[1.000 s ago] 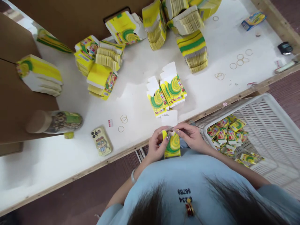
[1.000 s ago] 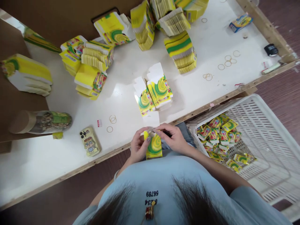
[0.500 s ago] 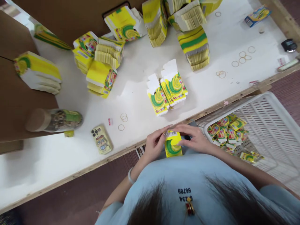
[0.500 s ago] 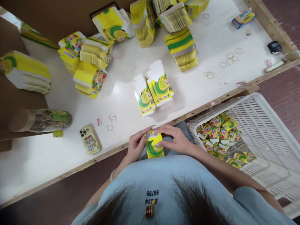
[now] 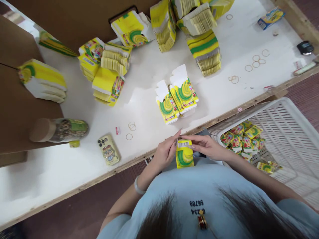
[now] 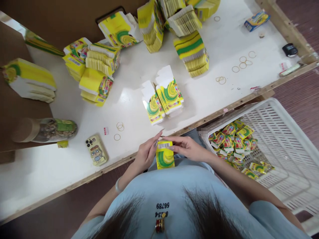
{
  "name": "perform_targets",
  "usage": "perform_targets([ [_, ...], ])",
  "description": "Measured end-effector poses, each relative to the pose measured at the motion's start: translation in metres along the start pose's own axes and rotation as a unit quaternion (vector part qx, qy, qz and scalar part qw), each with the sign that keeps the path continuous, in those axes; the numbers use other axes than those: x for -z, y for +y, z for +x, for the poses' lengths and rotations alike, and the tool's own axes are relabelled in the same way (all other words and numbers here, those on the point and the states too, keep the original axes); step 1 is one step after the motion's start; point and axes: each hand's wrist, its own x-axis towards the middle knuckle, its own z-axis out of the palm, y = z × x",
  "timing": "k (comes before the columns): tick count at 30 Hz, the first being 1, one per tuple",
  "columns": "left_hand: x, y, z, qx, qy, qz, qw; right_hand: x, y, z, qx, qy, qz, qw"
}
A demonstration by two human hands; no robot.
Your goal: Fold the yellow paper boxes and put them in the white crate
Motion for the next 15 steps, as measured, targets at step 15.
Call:
perform_targets([
  [15, 0.092, -0.143, 0.227, 0.052, 0.045, 0.161, 0.985, 0.162, -0.014, -0.13, -0.141, 0.335, -0.723, 0.587],
])
